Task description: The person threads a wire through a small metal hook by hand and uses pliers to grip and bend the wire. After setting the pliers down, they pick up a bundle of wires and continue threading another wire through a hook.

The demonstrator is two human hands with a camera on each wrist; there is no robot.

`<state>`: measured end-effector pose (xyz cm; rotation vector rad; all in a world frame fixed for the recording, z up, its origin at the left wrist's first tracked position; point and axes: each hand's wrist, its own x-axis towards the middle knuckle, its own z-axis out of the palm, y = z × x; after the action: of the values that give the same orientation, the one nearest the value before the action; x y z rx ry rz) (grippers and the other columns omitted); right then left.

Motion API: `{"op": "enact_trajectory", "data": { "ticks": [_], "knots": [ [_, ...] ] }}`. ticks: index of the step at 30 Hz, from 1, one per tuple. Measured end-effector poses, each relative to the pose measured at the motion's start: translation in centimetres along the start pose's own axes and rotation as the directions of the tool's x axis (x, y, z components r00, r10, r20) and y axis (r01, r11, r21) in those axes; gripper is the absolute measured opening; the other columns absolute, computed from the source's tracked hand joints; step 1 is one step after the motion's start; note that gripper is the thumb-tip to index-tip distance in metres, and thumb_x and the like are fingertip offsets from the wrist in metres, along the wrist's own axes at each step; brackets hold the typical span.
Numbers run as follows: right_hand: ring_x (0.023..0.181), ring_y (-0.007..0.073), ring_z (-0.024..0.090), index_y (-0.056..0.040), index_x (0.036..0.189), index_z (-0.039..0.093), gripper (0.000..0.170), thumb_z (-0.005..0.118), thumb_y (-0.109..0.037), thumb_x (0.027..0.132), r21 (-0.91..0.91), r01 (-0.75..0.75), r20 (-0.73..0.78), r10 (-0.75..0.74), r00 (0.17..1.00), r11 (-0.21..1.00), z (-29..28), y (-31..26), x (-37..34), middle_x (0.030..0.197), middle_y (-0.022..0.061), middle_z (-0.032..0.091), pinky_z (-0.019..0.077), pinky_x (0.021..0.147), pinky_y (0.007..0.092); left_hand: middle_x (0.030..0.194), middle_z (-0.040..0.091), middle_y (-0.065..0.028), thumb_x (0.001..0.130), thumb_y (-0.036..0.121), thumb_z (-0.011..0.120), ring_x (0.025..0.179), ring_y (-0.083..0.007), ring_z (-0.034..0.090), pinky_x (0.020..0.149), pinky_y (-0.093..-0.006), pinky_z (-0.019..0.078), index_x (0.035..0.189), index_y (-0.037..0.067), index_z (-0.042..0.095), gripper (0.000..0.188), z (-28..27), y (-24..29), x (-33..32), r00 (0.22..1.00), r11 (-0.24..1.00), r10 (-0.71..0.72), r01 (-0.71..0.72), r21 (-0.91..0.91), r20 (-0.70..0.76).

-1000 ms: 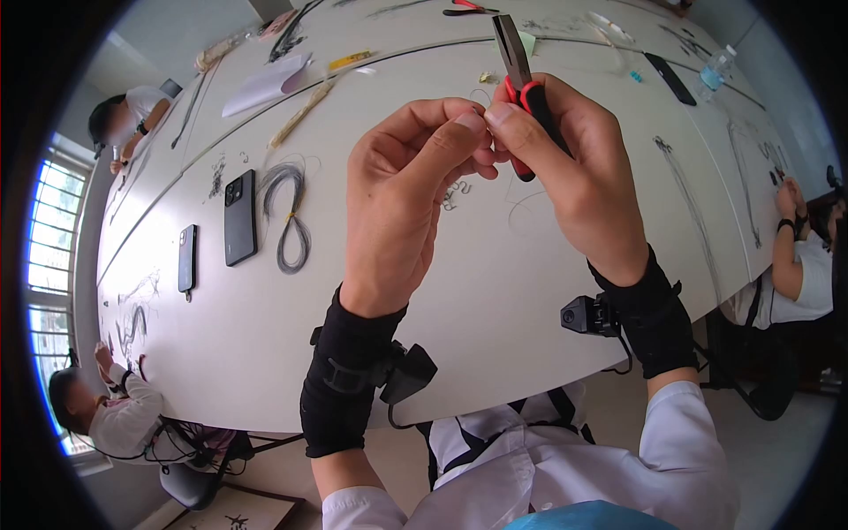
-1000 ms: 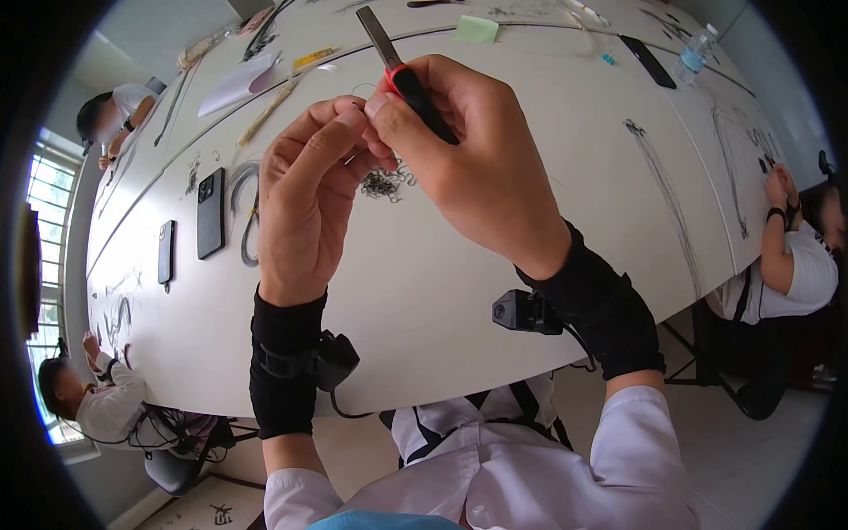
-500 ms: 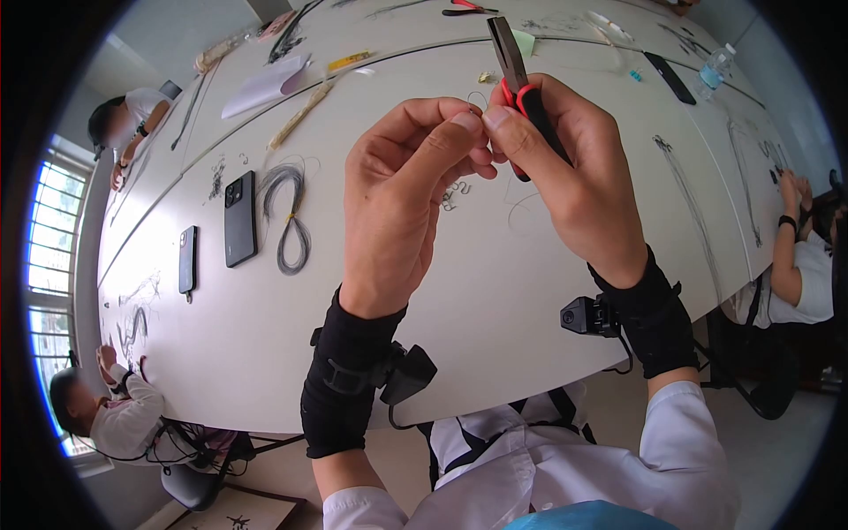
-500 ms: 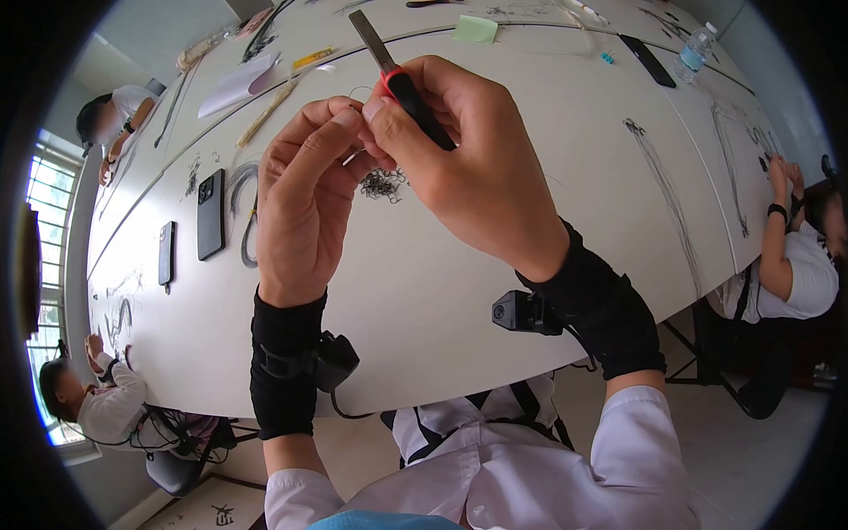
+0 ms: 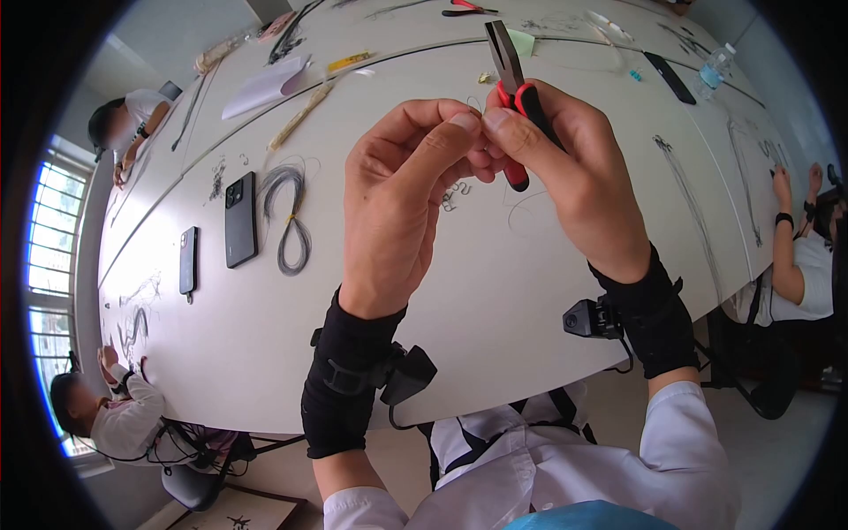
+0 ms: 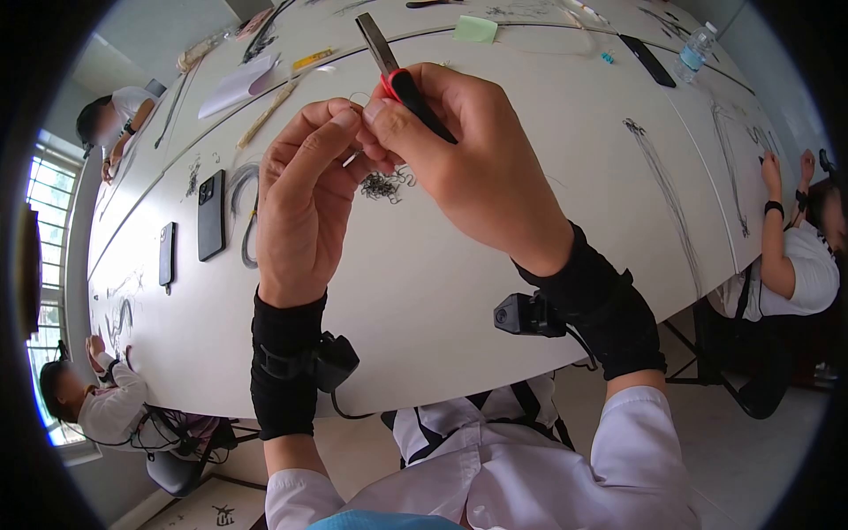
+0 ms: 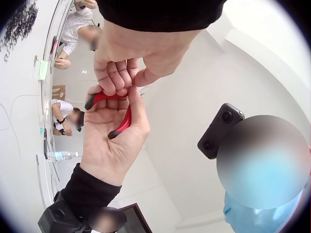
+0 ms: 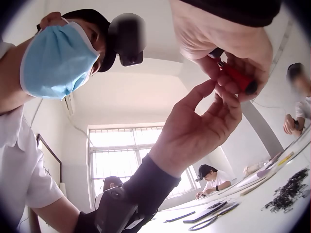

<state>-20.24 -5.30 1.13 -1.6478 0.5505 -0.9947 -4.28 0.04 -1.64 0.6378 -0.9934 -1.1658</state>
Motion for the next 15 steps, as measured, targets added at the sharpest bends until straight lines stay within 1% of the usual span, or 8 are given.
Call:
{"op": "enact_trajectory", "data": {
  "ticks": [2,5,8,11,14,15],
  "knots": [
    [0.072,0.0090,0.058,0.0001,0.093,0.063,0.020,0.059,-0.019,0.098,0.078,-0.067,0.017,0.066,0.998,0.995,-0.09,-0.01,0.06,0.080,0.0040,0.065,0.0467,0.066,0.0238,0.090,0.066,-0.0086,0.100,0.013,0.055,0.083,-0.0182,0.064,0.080,-0.0328,0.0516,0.103,0.000,0.064,0.016,0.10,0.13,-0.05,1.000,1.000,-0.013,0.013,0.009,-0.008],
    [0.071,0.0092,0.058,-0.0009,0.092,0.065,0.024,0.059,-0.024,0.098,0.130,-0.145,0.020,0.144,0.989,0.981,-0.23,-0.20,0.13,0.080,0.0031,0.065,0.0446,0.065,0.0237,0.091,0.065,-0.0089,0.101,0.014,0.053,0.083,-0.0184,0.063,0.079,-0.0321,0.0510,0.102,0.000,0.063,0.017,0.28,0.50,-0.15,0.998,0.998,-0.051,0.051,0.022,-0.033],
    [0.071,0.0095,0.057,-0.0017,0.091,0.065,0.026,0.059,-0.026,0.098,0.179,-0.186,0.048,0.181,0.982,0.966,-0.28,-0.25,0.21,0.080,0.0026,0.065,0.0440,0.065,0.0240,0.091,0.065,-0.0087,0.101,0.014,0.053,0.084,-0.0178,0.063,0.078,-0.0316,0.0506,0.102,0.000,0.063,0.018,0.39,0.50,-0.17,0.997,0.998,-0.057,0.058,0.020,-0.043],
    [0.071,0.0100,0.057,-0.0012,0.090,0.065,0.027,0.059,-0.027,0.097,0.154,-0.187,0.070,0.178,0.982,0.970,-0.40,0.07,0.27,0.080,0.0032,0.065,0.0443,0.065,0.0247,0.091,0.064,-0.0088,0.101,0.014,0.052,0.084,-0.0175,0.063,0.077,-0.0313,0.0504,0.102,-0.001,0.063,0.019,0.25,0.45,-0.15,0.999,0.998,-0.046,0.047,0.034,-0.022],
    [0.071,0.0105,0.058,-0.0016,0.090,0.065,0.028,0.060,-0.028,0.097,0.185,-0.221,0.102,0.205,0.973,0.958,-0.38,-0.03,0.33,0.079,0.0034,0.063,0.0447,0.065,0.0255,0.084,0.066,-0.0089,0.097,0.012,0.060,0.076,-0.0173,0.064,0.074,-0.0298,0.0514,0.101,-0.004,0.065,0.017,0.25,0.39,-0.07,0.996,0.998,-0.060,0.058,-0.030,-0.064],
    [0.071,0.0107,0.058,-0.0019,0.089,0.064,0.028,0.060,-0.029,0.097,0.200,-0.232,0.104,0.215,0.971,0.952,-0.40,0.04,0.37,0.079,0.0033,0.062,0.0451,0.065,0.0258,0.084,0.066,-0.0089,0.097,0.012,0.060,0.075,-0.0174,0.064,0.073,-0.0298,0.0515,0.100,-0.004,0.065,0.017,0.33,0.46,-0.07,0.995,0.997,-0.068,0.065,-0.037,-0.076]
  ]
}}
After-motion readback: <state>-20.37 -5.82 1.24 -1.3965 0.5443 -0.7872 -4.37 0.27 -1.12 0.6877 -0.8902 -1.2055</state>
